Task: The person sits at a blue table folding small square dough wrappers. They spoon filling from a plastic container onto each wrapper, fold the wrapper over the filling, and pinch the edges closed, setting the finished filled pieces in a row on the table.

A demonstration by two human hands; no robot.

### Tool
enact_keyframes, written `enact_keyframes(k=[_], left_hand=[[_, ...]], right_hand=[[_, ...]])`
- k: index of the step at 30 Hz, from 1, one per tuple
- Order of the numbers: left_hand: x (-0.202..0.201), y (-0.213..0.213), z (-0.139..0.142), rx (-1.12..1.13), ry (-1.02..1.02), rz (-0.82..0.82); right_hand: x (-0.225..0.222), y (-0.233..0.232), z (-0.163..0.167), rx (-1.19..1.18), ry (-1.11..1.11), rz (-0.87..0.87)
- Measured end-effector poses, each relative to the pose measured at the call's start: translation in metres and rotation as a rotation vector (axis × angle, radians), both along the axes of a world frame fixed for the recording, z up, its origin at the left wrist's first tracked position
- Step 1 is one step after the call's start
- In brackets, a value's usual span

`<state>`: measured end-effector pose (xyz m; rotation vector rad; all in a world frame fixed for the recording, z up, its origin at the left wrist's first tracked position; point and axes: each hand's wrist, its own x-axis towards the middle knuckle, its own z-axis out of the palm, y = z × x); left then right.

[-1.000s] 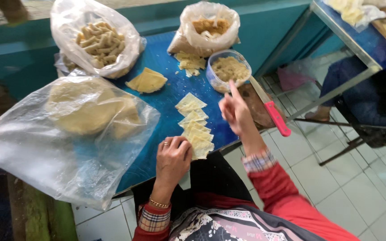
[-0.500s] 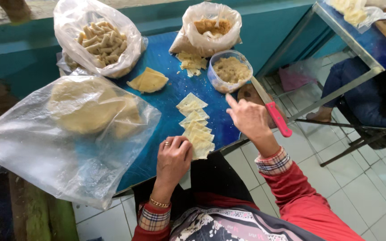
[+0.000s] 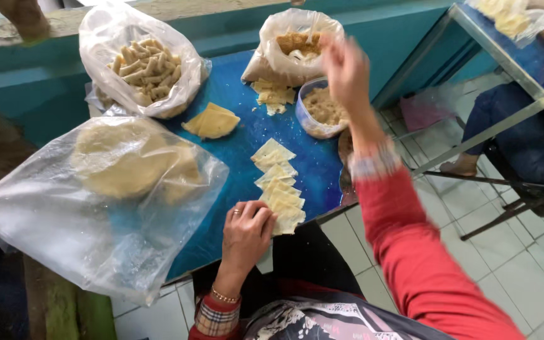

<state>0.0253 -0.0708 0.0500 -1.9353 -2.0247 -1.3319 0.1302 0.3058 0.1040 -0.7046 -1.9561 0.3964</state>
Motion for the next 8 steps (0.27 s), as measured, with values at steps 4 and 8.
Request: enact_keyframes(k=[4, 8], left_hand=[[-0.002, 0.000, 0.001, 0.011, -0.015, -0.011], [0.000, 0.002, -0.004, -0.009, -0.070, -0.004]], right_hand=[[-0.052, 0.085, 0.022, 0.106, -0.505, -0.145], [-0.091, 0.136, -0.003, -0.070, -1.137, -0.210]])
